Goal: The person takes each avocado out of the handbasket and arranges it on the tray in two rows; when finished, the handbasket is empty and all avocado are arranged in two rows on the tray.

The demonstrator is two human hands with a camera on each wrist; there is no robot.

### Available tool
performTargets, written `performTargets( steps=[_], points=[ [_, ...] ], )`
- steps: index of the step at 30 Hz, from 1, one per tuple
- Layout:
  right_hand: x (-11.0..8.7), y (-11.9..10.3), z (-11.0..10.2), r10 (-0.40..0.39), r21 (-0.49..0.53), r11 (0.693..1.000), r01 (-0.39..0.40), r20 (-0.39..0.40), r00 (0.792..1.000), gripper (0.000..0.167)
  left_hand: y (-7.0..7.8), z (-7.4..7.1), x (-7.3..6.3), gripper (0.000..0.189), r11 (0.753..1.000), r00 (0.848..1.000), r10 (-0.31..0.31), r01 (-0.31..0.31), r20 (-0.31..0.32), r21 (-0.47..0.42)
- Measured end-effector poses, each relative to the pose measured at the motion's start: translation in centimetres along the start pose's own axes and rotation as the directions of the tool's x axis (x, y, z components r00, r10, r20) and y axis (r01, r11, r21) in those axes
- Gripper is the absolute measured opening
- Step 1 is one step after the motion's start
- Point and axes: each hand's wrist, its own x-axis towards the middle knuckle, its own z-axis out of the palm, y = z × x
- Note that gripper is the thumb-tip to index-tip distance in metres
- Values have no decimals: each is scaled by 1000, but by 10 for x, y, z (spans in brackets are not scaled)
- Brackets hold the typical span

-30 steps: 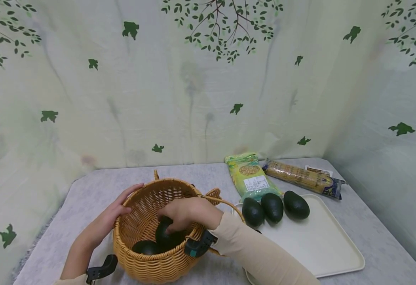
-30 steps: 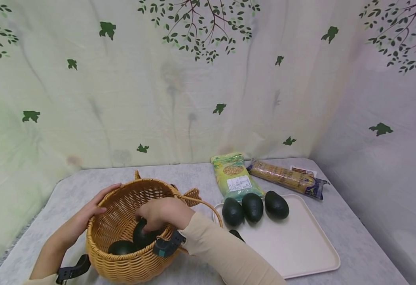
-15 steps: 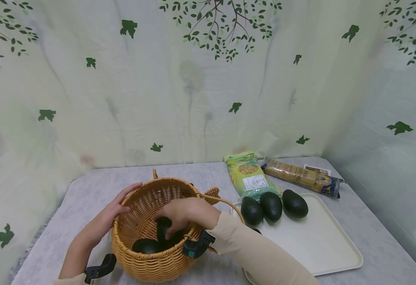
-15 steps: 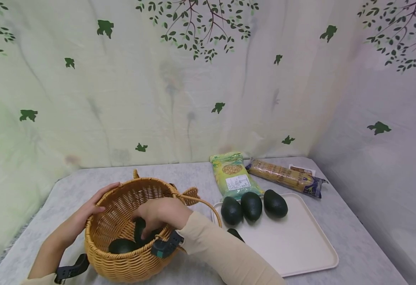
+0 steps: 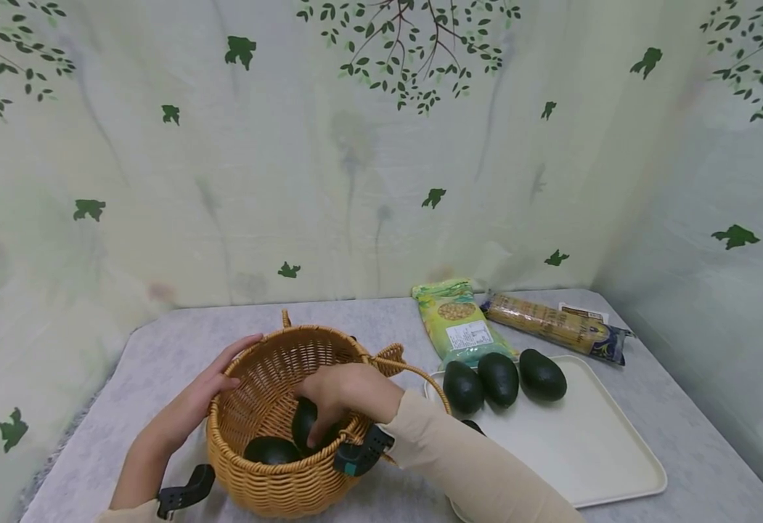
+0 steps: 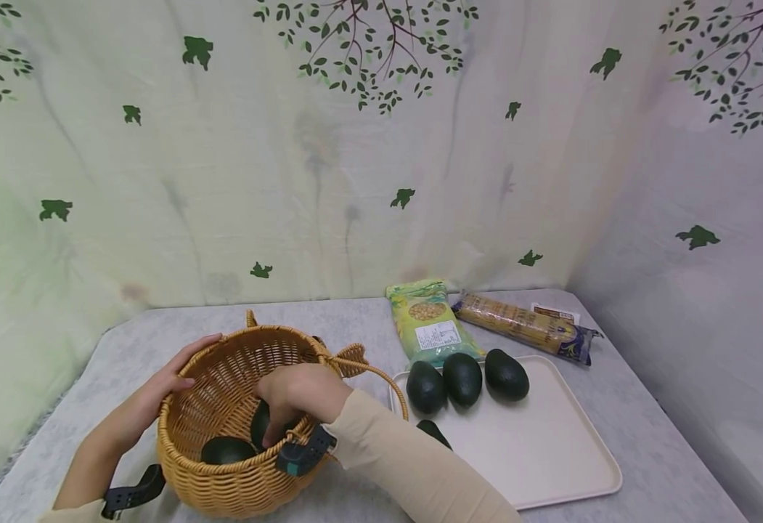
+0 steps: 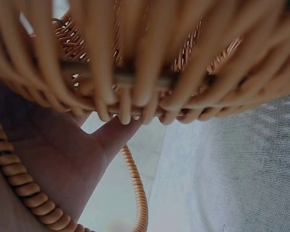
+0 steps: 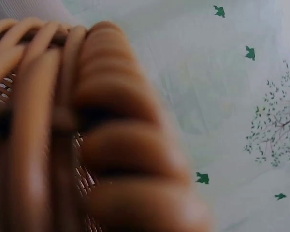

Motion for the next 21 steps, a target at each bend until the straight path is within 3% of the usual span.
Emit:
performTargets(
  steps=[8,14,21],
  points=[
    [0,-4,3,115,-16,993,-116,-34,993,64,0,1,0,66,1000,1000,0,1,-4,8],
    [0,-5,4,116,-43,992,-118,-53,992,48,1,1,0,65,1000,1000,-3,3,-3,13],
    [0,-5,5,131,-56,990,-133,-39,991,53,1,0,0,65,1000,1000,0,0,0,13]
  ],
)
